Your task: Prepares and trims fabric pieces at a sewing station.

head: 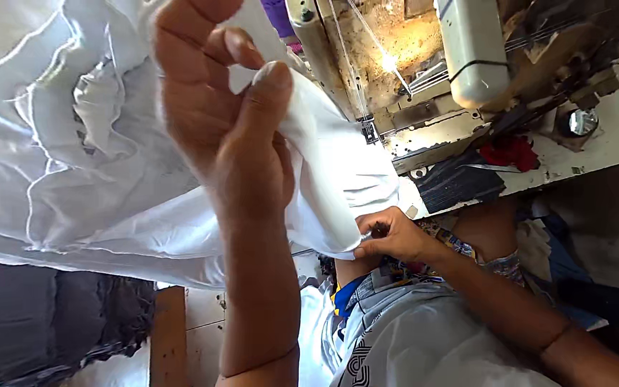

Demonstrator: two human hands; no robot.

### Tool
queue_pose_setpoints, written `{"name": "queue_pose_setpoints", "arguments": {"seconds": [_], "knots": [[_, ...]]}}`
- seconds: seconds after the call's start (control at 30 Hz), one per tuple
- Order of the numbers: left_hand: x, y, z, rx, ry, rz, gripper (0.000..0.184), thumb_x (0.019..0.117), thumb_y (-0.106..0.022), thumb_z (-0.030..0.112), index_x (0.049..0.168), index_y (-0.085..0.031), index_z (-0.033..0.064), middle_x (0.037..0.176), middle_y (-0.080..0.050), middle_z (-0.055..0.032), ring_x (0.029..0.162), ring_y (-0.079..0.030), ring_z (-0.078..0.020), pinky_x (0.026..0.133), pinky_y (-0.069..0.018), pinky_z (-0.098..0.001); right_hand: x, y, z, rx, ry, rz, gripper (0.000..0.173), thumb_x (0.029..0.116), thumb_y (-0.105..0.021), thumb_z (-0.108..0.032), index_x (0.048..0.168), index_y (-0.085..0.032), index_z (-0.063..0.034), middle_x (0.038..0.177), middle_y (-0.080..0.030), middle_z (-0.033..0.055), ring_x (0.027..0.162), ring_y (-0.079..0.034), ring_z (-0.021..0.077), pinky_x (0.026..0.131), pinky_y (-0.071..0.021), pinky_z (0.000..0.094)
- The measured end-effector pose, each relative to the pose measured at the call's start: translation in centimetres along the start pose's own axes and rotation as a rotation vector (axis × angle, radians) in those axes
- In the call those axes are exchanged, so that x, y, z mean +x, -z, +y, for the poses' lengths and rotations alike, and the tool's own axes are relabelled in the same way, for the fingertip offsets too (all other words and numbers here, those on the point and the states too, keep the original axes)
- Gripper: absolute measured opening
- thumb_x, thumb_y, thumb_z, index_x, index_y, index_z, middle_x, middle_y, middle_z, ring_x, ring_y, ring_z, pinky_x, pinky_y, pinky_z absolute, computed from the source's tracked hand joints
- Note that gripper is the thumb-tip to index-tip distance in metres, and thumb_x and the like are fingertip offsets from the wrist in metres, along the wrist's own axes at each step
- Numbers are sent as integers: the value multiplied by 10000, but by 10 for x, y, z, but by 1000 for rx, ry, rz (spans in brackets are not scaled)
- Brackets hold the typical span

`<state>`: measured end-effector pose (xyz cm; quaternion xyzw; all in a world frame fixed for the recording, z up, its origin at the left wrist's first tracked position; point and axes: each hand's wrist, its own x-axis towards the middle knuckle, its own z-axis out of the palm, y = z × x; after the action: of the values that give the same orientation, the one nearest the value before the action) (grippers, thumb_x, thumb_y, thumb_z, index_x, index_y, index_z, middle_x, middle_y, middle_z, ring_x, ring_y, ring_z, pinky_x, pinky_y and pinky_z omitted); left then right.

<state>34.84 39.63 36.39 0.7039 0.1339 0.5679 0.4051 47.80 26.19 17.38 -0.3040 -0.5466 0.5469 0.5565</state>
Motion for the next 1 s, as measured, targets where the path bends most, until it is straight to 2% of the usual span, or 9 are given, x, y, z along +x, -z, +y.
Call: {"name": "queue_pose_setpoints", "arguments": {"seconds": [0.13,0.27,0.37,0.4,0.53,0.6,0.73,0.87,1.0], "knots": [[-5,55,7,364,14,-74,387,972,-638,77,1328,-510,-3,1194,-626,-39,995,-636,-141,870,-563,-318,-25,23,-23,112,97,-270,172,885,-779,-134,844,-659,-17,756,-633,-16,660,-539,-33,587,-441,143],[-28,90,3,841,161,-267,201,983,-613,178,1177,-641,134,1163,-607,12,792,-601,-18,651,-524,-178,-30,50,-40,251,87,-404,178,924,-753,-182,880,-628,-63,702,-588,-56,611,-535,-60,548,-437,106],[-43,96,-12,1228,357,-413,238,965,-636,108,1199,-680,98,1275,-540,-194,868,-596,-361,677,-506,-577,-18,55,-29,238,-279,-21,35,945,-682,-103,973,-703,-100,659,-599,-62,501,-488,-14,448,-404,167],[-48,90,-16,1256,377,-433,245,970,-666,121,1214,-686,104,1380,-509,-192,962,-624,-389,747,-539,-611,-12,56,-25,200,-326,45,69,962,-674,-88,1017,-712,-68,683,-611,-33,528,-495,8,485,-418,186],[-63,42,-33,715,81,-593,248,992,-635,209,1156,-726,47,1378,-589,-121,1181,-624,-215,991,-547,-389,1,54,-30,151,-238,-2,114,985,-642,-35,1061,-711,15,724,-642,27,581,-549,39,542,-481,206],[-71,23,-48,383,157,-784,349,979,-670,287,1250,-698,70,1348,-639,-28,1268,-601,-144,1082,-523,-356,5,52,-38,102,-178,-43,97,985,-638,-29,1025,-705,28,709,-624,27,581,-543,41,537,-472,200],[-83,19,-66,141,478,-870,291,926,-751,161,1187,-624,148,919,-716,51,804,-696,-81,714,-615,-264,7,62,-55,-37,-181,-16,134,1015,-629,-79,984,-697,32,630,-600,52,486,-527,62,449,-455,202],[-88,28,-69,31,509,-861,260,938,-729,127,1195,-687,119,1101,-728,0,975,-715,-157,841,-634,-325,8,77,-63,-90,-197,48,150,1031,-585,-50,1006,-691,52,669,-656,77,482,-568,91,425,-484,219],[-97,27,-73,-27,508,-859,151,964,-695,109,1090,-772,79,1114,-743,-30,1037,-708,-166,871,-622,-328,10,68,-63,-136,-223,85,156,1031,-605,-74,1002,-706,42,695,-660,96,489,-564,111,430,-482,229]]}}
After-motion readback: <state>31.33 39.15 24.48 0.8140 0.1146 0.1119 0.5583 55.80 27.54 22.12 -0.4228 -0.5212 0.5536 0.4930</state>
